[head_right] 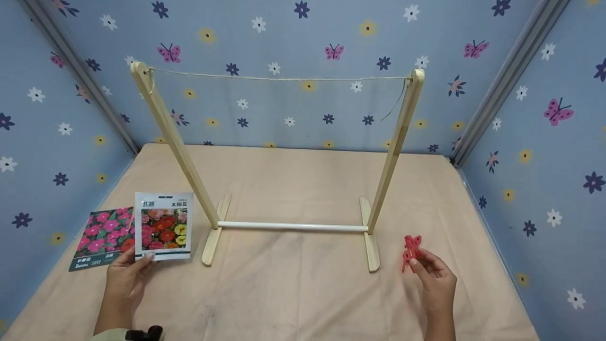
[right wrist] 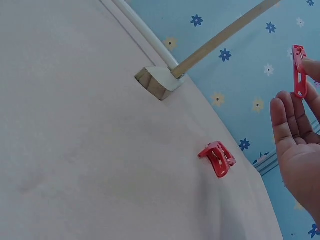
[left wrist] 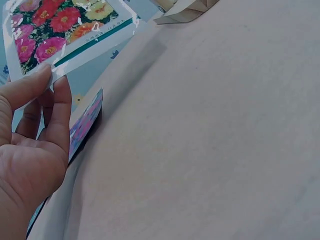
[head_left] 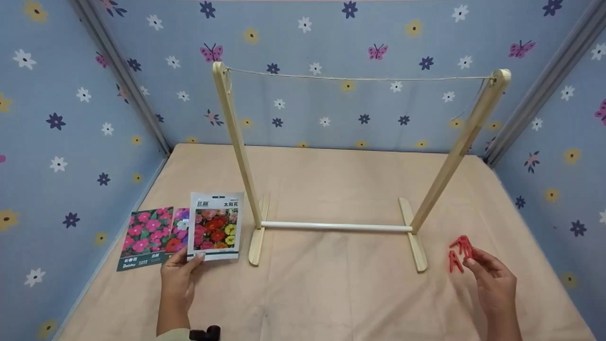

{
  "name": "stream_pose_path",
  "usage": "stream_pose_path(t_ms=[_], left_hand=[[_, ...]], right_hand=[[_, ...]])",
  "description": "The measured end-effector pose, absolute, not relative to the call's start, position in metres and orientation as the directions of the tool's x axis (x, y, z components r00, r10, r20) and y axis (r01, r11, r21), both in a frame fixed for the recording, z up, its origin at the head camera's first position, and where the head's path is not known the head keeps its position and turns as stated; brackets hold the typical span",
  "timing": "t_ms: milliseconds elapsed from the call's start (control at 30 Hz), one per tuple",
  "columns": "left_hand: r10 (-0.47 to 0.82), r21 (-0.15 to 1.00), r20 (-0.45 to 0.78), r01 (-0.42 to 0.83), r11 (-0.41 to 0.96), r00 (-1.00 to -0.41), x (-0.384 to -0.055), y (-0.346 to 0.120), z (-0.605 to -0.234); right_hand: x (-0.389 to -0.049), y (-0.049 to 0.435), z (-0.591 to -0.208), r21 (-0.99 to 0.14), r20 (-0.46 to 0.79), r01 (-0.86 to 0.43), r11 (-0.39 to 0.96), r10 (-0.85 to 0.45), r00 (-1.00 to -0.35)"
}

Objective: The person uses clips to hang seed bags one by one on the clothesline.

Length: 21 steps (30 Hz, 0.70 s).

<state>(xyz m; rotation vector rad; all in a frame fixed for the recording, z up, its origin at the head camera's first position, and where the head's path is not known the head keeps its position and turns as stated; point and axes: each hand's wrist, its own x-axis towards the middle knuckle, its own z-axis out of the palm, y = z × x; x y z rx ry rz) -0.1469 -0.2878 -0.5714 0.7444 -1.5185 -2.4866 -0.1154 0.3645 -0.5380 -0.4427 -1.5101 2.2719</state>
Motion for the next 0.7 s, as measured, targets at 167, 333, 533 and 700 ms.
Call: stream_pose_path(t_ms=[167, 333, 533, 700], left_hand=[[-0.343, 0.842, -0.320, -0.099, -0.531, -0.883, -0.142, -0.283, -0.573], [-0.330, 0.823, -0.311, -0.078, -0.562, -0.891, -0.140, -0.274, -0.572], [-0.300, 0.802, -0.317, -0.086, -0.591, -0.900, -0.142, -0.262, -0.568], [-0.247, 0.759, -0.322, -0.093, -0.645, -0.914, -0.144, -0.249, -0.566]], right_hand=[[-0.107, 0.356, -0.544, -0.931, -0.025, -0.119, -0.346, 0.383, -0.923], [-0.102, 0.350, -0.550, -0.944, 0.050, -0.148, -0.294, 0.317, -0.947], [-0.104, 0.344, -0.545, -0.960, 0.075, -0.143, -0.240, 0.272, -0.959], [-0.108, 0.337, -0.535, -0.972, 0.064, -0.119, -0.201, 0.262, -0.963]])
